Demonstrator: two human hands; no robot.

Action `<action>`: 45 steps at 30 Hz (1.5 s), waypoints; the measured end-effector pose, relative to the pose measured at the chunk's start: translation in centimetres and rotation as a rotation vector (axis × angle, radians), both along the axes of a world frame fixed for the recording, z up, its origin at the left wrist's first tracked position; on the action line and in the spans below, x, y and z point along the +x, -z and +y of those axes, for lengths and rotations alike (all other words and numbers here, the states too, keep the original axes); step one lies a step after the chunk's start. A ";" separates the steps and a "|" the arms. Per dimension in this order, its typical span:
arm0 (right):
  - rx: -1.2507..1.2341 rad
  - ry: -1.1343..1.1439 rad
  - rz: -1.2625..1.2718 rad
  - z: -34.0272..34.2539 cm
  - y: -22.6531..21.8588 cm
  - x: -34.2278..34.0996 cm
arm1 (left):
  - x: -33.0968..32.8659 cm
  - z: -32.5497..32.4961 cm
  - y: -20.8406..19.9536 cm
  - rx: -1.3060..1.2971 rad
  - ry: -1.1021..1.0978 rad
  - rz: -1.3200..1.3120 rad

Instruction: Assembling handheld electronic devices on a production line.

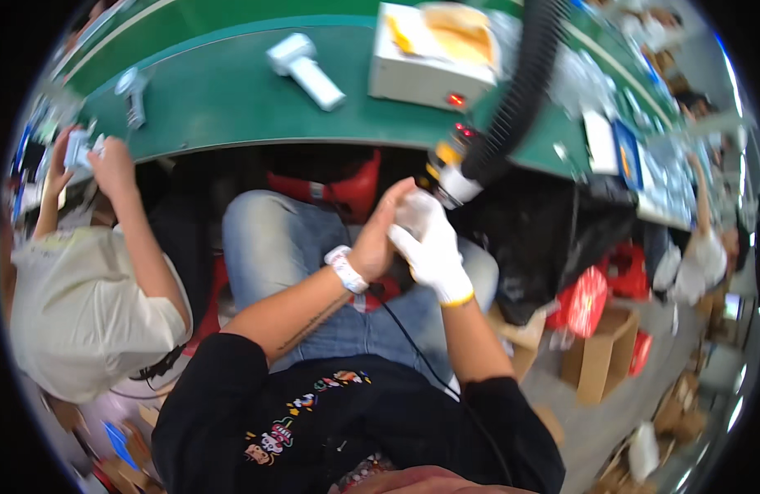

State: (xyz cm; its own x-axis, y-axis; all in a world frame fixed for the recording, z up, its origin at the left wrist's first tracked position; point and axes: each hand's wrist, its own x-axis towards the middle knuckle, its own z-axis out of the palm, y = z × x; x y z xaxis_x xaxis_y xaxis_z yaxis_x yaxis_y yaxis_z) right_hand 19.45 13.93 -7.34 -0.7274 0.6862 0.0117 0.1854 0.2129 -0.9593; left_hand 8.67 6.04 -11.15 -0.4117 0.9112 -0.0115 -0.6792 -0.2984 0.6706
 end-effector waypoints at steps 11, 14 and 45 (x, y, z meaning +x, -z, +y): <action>-0.514 -0.122 -0.153 -0.1 -2.6 8.8 | -0.4 1.5 -1.5 -0.184 0.075 -0.222; -0.593 -0.031 -0.064 -0.3 -0.2 10.3 | 0.8 1.8 -1.4 -0.245 -0.024 -0.236; 0.388 -0.389 0.058 -0.6 3.8 7.8 | -0.9 1.1 -1.2 -0.236 -0.128 0.264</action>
